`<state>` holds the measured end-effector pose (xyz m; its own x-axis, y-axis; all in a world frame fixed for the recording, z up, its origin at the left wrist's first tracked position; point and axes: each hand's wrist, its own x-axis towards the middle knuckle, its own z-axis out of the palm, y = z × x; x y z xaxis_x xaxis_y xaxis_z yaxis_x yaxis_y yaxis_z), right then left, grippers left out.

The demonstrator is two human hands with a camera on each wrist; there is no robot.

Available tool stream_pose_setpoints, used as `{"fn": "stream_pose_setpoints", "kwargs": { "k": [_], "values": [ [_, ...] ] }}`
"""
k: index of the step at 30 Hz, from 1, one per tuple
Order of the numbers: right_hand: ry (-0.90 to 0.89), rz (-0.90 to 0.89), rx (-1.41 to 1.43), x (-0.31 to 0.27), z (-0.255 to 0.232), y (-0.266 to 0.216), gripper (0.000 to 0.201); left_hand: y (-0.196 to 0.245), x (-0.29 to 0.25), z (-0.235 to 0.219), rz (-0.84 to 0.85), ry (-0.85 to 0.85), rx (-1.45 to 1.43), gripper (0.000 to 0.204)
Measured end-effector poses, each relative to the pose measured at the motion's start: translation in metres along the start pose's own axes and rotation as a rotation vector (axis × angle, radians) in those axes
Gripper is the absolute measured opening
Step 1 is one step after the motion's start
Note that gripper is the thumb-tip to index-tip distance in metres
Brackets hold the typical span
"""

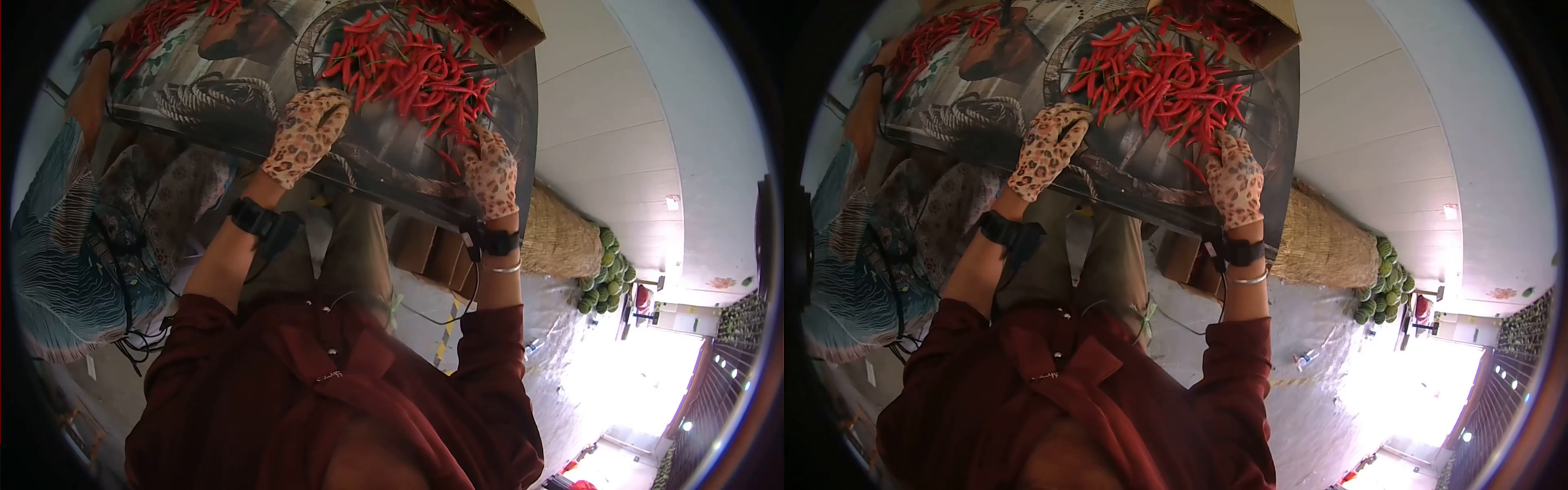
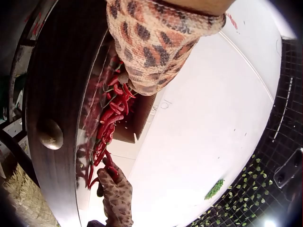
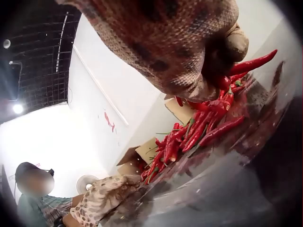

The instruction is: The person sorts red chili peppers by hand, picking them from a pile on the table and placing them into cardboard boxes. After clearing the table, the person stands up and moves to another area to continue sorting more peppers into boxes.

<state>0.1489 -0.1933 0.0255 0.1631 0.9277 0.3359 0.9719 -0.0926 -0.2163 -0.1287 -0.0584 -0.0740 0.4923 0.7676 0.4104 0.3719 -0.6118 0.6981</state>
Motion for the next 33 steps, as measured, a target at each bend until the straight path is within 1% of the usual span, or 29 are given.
{"fn": "stream_pose_setpoints", "kwargs": {
  "k": [2, 6, 8, 9, 11, 12, 14, 17, 18, 20, 21, 22, 23, 24, 26, 27, 28, 29, 33],
  "values": [
    [-0.001, -0.024, -0.010, 0.007, 0.013, 0.008, 0.039, 0.007, 0.001, -0.005, 0.081, 0.048, 0.071, 0.029],
    [-0.069, 0.004, -0.101, 0.014, 0.024, 0.012, 0.039, 0.002, 0.000, -0.002, 0.071, 0.003, 0.044, 0.029],
    [-0.090, 0.017, -0.136, 0.014, 0.022, 0.012, 0.039, 0.007, 0.002, -0.003, 0.029, 0.048, -0.114, 0.028],
    [-0.097, 0.024, -0.147, 0.013, 0.020, 0.012, 0.039, 0.007, 0.002, -0.004, 0.030, 0.044, -0.116, 0.028],
    [-0.116, 0.042, -0.158, 0.010, 0.014, 0.014, 0.039, 0.005, 0.002, -0.004, 0.104, 0.040, 0.025, 0.028],
    [-0.125, 0.050, -0.151, 0.008, 0.012, 0.016, 0.039, 0.005, 0.002, -0.003, 0.102, 0.040, 0.023, 0.028],
    [-0.143, 0.055, -0.114, 0.001, 0.006, 0.019, 0.039, 0.005, 0.000, -0.002, 0.110, 0.097, 0.018, 0.028],
    [-0.165, 0.055, -0.048, -0.013, 0.001, 0.024, 0.038, 0.009, 0.001, -0.006, 0.136, 0.083, 0.010, 0.028],
    [-0.149, 0.028, -0.011, -0.018, 0.001, 0.021, 0.035, 0.005, -0.001, -0.003, 0.138, 0.080, 0.005, 0.028],
    [-0.132, 0.004, 0.025, -0.025, -0.002, 0.013, 0.032, -0.006, -0.004, 0.003, 0.181, 0.015, 0.238, 0.030],
    [-0.184, 0.063, 0.071, -0.024, -0.010, 0.002, 0.034, -0.006, -0.003, 0.003, 0.183, 0.014, 0.237, 0.030],
    [-0.235, 0.121, 0.119, -0.024, -0.014, -0.006, 0.037, -0.006, -0.002, 0.003, 0.099, -0.015, 0.140, 0.030],
    [-0.233, 0.123, 0.120, -0.024, -0.014, -0.009, 0.037, -0.006, 0.000, 0.003, 0.015, -0.044, 0.045, 0.030],
    [-0.221, 0.109, 0.123, -0.024, -0.014, -0.012, 0.039, -0.009, -0.001, 0.006, 0.018, -0.045, 0.047, 0.030],
    [-0.206, 0.095, 0.127, -0.025, -0.009, -0.012, 0.041, -0.018, -0.003, 0.014, 0.012, 0.017, -0.042, 0.031],
    [-0.156, 0.031, 0.073, -0.025, -0.001, -0.009, 0.041, -0.014, -0.002, 0.009, 0.014, 0.018, -0.039, 0.031],
    [-0.106, -0.034, 0.018, -0.025, 0.003, -0.007, 0.041, -0.006, 0.001, 0.001, 0.065, 0.006, 0.077, 0.033],
    [-0.105, -0.036, 0.021, -0.025, 0.005, -0.005, 0.041, -0.002, 0.002, -0.004, 0.115, -0.006, 0.193, 0.034],
    [-0.111, -0.076, -0.005, -0.021, 0.009, -0.005, 0.043, -0.007, -0.001, 0.005, 0.103, 0.030, 0.183, 0.028]
  ]
}}
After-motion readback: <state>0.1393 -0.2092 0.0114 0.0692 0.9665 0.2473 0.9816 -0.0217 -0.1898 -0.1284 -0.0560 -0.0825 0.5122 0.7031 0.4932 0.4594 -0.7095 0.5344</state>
